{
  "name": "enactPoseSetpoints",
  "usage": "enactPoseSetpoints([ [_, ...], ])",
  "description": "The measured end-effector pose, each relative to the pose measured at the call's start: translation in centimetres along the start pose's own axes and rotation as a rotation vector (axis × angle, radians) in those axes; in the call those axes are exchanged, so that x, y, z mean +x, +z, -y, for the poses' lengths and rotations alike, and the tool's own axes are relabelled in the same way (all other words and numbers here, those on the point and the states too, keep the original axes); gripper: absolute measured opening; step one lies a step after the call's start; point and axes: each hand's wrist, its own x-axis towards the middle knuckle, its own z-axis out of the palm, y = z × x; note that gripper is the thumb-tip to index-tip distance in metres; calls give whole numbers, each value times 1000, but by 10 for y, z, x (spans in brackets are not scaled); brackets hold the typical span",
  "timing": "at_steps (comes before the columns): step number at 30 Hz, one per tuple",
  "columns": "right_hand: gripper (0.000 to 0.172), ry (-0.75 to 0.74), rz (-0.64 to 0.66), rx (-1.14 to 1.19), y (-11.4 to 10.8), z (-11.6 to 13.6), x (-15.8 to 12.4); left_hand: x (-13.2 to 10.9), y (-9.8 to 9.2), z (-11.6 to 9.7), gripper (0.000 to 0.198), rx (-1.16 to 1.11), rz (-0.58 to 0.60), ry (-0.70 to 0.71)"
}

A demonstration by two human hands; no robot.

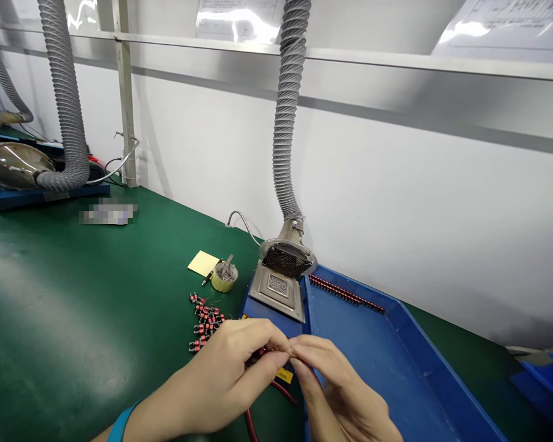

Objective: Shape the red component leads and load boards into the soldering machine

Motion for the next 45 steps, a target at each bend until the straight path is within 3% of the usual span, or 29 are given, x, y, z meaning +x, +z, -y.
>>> enactPoseSetpoints([
  [3, 19, 196, 7, 7, 2, 0, -1, 2, 5, 4, 26, 218, -21, 186],
  [5, 34, 435, 122, 215, 0, -2, 0, 2, 7, 5, 30, 341, -37, 278],
  [7, 42, 531, 168, 450, -4, -5, 1, 2, 7, 4, 28, 302, -53, 259],
  [9, 35, 453, 113, 452, -8, -7, 3, 1, 4, 2, 21, 155, -51, 155],
  [11, 13, 277, 75, 265, -9, -7, 4, 1, 1, -1, 17, 19, -14, 39],
  [12, 12, 180, 74, 163, -8, -7, 4, 1, -1, -2, 16, -19, 7, 4],
  [13, 22, 92, 73, 75, -7, -5, 3, 1, -1, -2, 15, -31, 21, -10],
  [15, 25, -9, 23, -47, -3, -3, 1, 2, 0, 0, 17, 43, 10, 44],
  [17, 17, 100, 9, -78, 1, -2, -1, 2, 3, 3, 25, 223, -12, 167],
  [19, 32, 343, 98, 97, 2, -4, -1, 2, 6, 5, 32, 383, -33, 288],
  [21, 43, 479, 186, 360, 0, -7, 0, 2, 7, 5, 34, 403, -55, 318],
  [23, 39, 422, 151, 421, -3, -9, 2, 2, 5, 3, 29, 283, -68, 251],
  [26, 11, 178, 80, 176, -6, -9, 4, 2, 0, -1, 18, 64, -24, 92],
  [28, 28, 21, 69, 38, -4, -7, 3, 2, -1, -1, 16, 31, 0, 55],
  [30, 23, -3, 26, -40, -1, -5, 1, 2, 1, 0, 19, 131, -7, 117],
  [32, 19, 198, 32, 13, 1, -3, -1, 2, 4, 3, 26, 296, -38, 227],
  [34, 35, 477, 123, 278, 0, -4, -2, 2, 6, 4, 31, 382, -56, 303],
  [36, 42, 579, 195, 538, -2, -6, -1, 2, 5, 3, 29, 315, -66, 274],
  [38, 34, 473, 168, 527, -5, -8, 1, 1, 2, 1, 23, 163, -55, 176],
  [40, 11, 282, 115, 316, -7, -7, 3, 0, -1, -1, 17, 36, -27, 70],
  [43, 29, 40, 57, 53, -4, -5, 3, 0, -3, -1, 16, -12, 9, 36],
  [45, 20, 31, 14, -37, 0, -5, 0, 1, 0, 1, 20, 87, 1, 100],
])
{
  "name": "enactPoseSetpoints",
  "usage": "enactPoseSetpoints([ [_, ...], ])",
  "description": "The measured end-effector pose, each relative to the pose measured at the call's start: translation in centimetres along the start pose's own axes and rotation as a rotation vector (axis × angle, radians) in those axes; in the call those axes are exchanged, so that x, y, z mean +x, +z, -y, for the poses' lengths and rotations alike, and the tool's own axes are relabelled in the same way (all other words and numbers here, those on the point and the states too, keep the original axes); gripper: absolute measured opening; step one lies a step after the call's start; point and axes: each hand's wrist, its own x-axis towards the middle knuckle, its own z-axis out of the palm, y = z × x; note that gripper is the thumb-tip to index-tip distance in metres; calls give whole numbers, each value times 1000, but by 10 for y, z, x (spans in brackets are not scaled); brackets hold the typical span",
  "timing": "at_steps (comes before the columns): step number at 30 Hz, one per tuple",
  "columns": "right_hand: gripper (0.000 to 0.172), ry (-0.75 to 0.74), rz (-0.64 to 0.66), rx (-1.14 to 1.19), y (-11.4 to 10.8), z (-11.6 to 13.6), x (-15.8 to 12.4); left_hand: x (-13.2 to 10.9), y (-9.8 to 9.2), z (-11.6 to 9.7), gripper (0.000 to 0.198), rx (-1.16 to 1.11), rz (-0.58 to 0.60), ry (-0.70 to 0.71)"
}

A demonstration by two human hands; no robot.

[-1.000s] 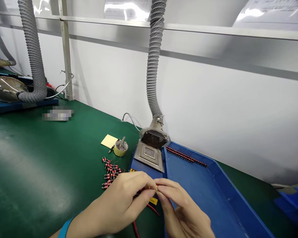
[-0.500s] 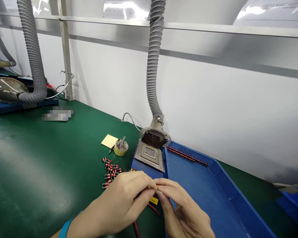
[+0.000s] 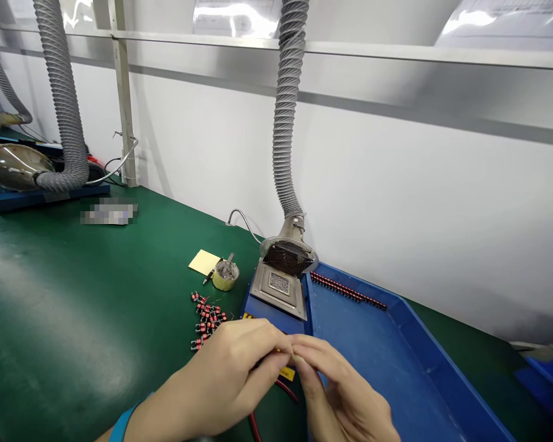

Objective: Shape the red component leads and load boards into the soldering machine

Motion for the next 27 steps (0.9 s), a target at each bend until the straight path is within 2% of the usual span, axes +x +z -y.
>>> enactPoseSetpoints([
  [1, 16, 75, -2, 2, 2, -1, -1, 0, 2, 1, 23, 80, -6, 46],
  [2, 21, 180, 18, 63, 4, -2, -2, 1, 3, 2, 26, 162, -12, 89],
  [4, 37, 401, 106, 332, 5, -4, -3, 1, 4, 3, 30, 252, -20, 152],
  [5, 41, 460, 145, 478, 5, -5, -2, 1, 4, 2, 29, 234, -24, 153],
  [7, 41, 435, 148, 615, 1, -6, 1, 0, 2, 0, 24, 98, -21, 84],
  [8, 36, 383, 130, 579, -1, -5, 3, 0, 0, -1, 21, 13, -12, 24],
  [11, 7, 232, 106, 349, -7, -3, 6, 0, -4, -4, 14, -169, 40, -160],
  [13, 16, 154, 124, 302, -7, -4, 6, -1, -4, -4, 14, -226, 67, -216],
  [17, 18, 1, 80, 283, -1, -5, 2, -2, -4, -4, 14, -271, 85, -247],
  [19, 14, 54, 68, 259, 0, -4, 1, -1, -4, -4, 15, -267, 102, -271],
  [21, 15, 181, 3, 277, -3, -2, 1, 1, -6, -4, 16, -260, 126, -291],
  [23, 17, 255, -167, 303, -8, -1, 2, 2, -8, -4, 16, -251, 133, -320],
  [25, 13, 261, -308, 286, -13, -2, 4, 3, -9, -4, 17, -279, 111, -358],
  [27, 11, 289, -277, 271, -15, -5, 5, 3, -9, -2, 16, -382, 65, -397],
])
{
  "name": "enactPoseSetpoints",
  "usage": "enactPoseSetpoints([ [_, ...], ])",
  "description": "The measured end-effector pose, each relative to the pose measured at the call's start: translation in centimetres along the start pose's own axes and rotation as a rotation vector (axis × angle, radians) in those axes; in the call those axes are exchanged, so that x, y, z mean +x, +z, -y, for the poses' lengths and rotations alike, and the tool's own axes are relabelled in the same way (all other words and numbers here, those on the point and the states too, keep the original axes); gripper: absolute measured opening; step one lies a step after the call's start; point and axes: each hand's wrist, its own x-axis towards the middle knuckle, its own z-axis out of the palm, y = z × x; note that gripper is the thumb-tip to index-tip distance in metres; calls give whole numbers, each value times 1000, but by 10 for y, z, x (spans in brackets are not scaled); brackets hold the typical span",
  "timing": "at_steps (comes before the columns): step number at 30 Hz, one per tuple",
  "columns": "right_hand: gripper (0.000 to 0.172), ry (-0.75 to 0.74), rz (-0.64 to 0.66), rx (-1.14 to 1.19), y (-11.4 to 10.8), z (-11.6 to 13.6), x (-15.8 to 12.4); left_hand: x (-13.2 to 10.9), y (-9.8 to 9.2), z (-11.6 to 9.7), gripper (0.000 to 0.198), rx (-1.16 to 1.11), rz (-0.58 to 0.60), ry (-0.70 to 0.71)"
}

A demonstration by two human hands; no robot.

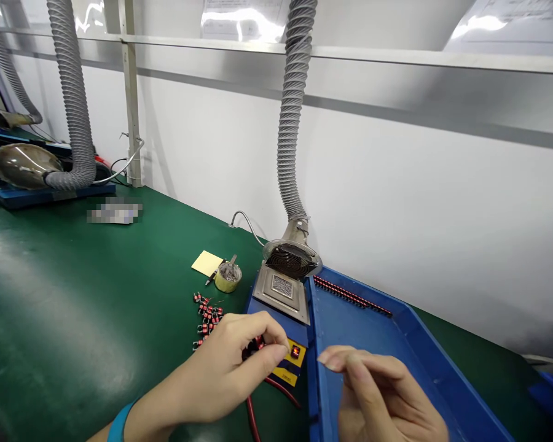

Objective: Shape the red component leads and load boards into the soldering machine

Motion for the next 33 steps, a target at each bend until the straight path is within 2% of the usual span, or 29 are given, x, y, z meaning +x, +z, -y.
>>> enactPoseSetpoints([
  [2, 14, 110, 126, 30, 3, -4, 0, 0, 0, 4, 8, -190, -1, -10],
  [4, 18, 240, 205, 133, 10, -10, -3, 1, 0, 8, 23, -381, 8, -7],
  [6, 20, 373, 222, 302, 20, -14, -8, 2, 1, 10, 36, -511, -7, -2],
  [9, 9, 612, 212, 545, 34, -18, -14, 3, 4, 11, 35, -517, -64, -9],
  [12, 22, 773, 200, 658, 41, -21, -19, 5, 7, 10, 40, -433, -52, -50],
  [14, 25, 795, 169, 665, 41, -25, -21, 7, 6, 10, 41, -423, -67, -84],
  [17, 23, 768, 98, 579, 39, -33, -24, 11, 1, 11, 23, -445, -133, -122],
  [20, 20, 730, 106, 499, 38, -41, -27, 15, -5, 14, 9, -495, -184, -128],
  [26, 21, 713, 144, 416, 44, -37, -30, 18, -6, 18, 12, -708, -305, -176],
  [28, 23, 695, 126, 369, 48, -29, -30, 17, -9, 17, 15, -742, -371, -141],
  [31, 26, 694, 103, 312, 55, -20, -28, 16, -18, 15, 16, -755, -539, -38],
  [33, 28, 713, 94, 314, 58, -16, -27, 15, -27, 14, 14, -737, -586, 10],
])
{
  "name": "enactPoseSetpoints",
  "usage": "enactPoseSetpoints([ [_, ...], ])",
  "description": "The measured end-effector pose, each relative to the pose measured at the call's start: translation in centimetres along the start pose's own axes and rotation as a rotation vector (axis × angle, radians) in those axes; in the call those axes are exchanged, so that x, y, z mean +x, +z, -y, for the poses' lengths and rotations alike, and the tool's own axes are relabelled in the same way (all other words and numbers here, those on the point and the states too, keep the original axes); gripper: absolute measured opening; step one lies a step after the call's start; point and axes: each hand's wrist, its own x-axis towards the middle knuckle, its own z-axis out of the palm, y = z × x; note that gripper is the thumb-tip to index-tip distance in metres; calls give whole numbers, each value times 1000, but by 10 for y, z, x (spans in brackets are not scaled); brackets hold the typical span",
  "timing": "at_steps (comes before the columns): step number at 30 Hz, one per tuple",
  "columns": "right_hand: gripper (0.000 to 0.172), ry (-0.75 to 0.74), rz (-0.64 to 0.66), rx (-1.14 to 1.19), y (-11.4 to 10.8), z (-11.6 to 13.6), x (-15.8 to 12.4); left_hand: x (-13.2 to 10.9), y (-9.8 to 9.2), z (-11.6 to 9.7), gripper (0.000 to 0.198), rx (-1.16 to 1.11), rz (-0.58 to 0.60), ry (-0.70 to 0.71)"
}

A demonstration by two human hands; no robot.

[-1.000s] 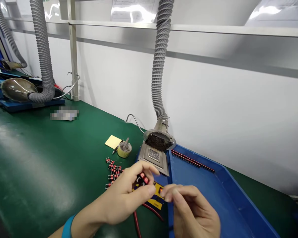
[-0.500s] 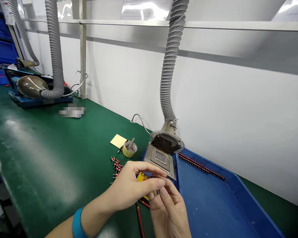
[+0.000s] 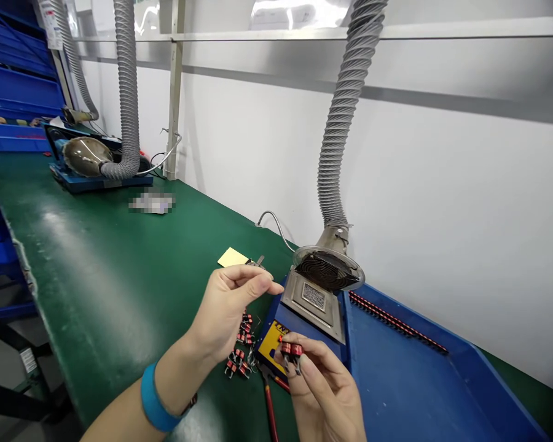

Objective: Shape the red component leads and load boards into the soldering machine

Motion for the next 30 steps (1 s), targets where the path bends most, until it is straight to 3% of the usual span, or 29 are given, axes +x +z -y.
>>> enactPoseSetpoints([
  [3, 30, 21, -23, 40, 2, 2, 0, 1, -5, -8, 10, 185, 134, -46],
  [6, 29, 48, -21, 75, 3, 4, 0, -1, -5, -10, 18, 427, 319, -148],
  [9, 27, 52, -14, 95, 2, 3, -1, -3, -4, -7, 15, 449, 405, -209],
  [14, 24, 73, -8, 97, 1, 0, 0, -2, -1, 4, 11, 244, 282, -218],
  [20, 23, 103, 3, 111, -2, 7, -4, 5, -11, -13, 10, 250, -36, 54],
  [22, 21, 124, -32, 102, -9, 12, -5, 1, -23, -24, 8, 433, -15, 89],
  [25, 24, 135, -63, 42, -33, 25, 1, -21, -56, -25, 10, 924, 191, 58],
  [28, 36, 123, -87, -128, -65, 46, 21, -66, -106, -2, 21, 1327, 399, -105],
  [30, 44, 49, -131, -303, -84, 62, 41, -101, -139, 21, 20, 1451, 413, -166],
])
